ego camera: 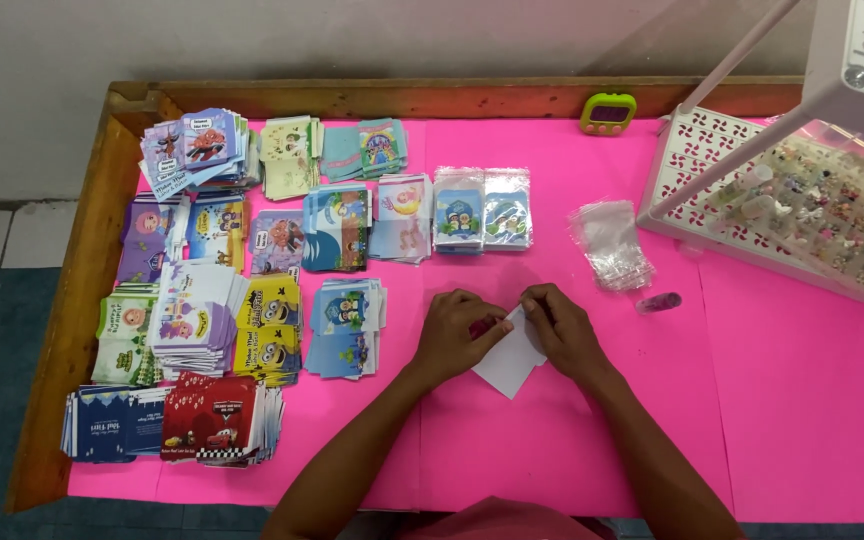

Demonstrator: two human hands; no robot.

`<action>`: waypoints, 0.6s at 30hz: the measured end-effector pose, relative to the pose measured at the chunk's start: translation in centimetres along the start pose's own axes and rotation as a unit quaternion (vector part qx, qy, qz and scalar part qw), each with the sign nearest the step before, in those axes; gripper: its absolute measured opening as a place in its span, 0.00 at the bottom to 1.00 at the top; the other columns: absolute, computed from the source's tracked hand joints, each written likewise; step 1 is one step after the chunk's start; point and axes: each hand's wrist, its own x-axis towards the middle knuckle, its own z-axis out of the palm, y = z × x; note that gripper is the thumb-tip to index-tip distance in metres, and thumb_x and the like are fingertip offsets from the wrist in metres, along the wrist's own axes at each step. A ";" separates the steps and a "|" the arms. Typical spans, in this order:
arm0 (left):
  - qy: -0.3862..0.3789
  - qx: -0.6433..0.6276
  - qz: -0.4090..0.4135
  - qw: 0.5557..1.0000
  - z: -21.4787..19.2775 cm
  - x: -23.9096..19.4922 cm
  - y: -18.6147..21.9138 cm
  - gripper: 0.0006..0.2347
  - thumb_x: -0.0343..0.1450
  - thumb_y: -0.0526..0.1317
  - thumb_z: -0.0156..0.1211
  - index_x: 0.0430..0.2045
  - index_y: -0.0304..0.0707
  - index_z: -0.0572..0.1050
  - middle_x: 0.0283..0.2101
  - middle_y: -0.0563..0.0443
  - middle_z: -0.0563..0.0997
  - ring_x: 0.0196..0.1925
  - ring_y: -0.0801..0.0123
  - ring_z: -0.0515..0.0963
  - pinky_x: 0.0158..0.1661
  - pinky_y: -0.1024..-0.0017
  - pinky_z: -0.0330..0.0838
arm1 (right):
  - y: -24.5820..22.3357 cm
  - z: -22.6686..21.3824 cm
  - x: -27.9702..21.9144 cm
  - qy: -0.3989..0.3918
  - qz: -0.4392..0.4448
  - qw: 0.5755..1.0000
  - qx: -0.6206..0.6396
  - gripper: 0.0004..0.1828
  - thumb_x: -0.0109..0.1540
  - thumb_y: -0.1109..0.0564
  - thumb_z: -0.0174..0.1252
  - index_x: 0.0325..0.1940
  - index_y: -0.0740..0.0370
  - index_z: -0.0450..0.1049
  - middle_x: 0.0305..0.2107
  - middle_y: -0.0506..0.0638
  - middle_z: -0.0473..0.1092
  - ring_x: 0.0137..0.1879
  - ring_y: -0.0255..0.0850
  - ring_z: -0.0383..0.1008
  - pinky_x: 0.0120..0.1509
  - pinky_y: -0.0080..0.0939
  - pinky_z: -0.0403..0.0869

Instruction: The person is manually packaging small illustrated cards into clear plastic sleeves at a workshop table.

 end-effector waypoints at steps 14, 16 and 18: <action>-0.014 0.049 0.056 0.997 1.1 -0.5 -1.6 0.03 0.73 0.35 0.61 0.36 0.42 0.80 0.27 0.49 0.82 0.37 0.58 0.83 0.43 0.62 0.75 | 0.5 0.9 -0.3 -0.010 -0.002 1.000 -0.007 0.08 0.71 0.57 0.51 0.45 0.60 0.75 0.28 0.56 0.74 0.39 0.45 0.77 0.45 0.51 0.76; -0.019 0.058 0.057 0.996 1.3 -0.4 -1.8 0.03 0.74 0.35 0.60 0.37 0.41 0.80 0.27 0.49 0.82 0.37 0.58 0.83 0.42 0.62 0.75 | 0.4 0.8 -0.2 -0.008 0.000 1.000 -0.011 0.07 0.71 0.58 0.51 0.45 0.61 0.75 0.29 0.56 0.75 0.39 0.45 0.78 0.45 0.50 0.77; -0.030 0.057 0.055 0.996 1.4 -0.6 -2.0 0.02 0.74 0.34 0.59 0.37 0.40 0.78 0.27 0.48 0.82 0.37 0.56 0.82 0.41 0.62 0.76 | 0.6 0.7 -0.2 -0.004 -0.009 1.000 -0.019 0.07 0.71 0.58 0.52 0.45 0.61 0.75 0.29 0.56 0.75 0.39 0.46 0.78 0.45 0.50 0.77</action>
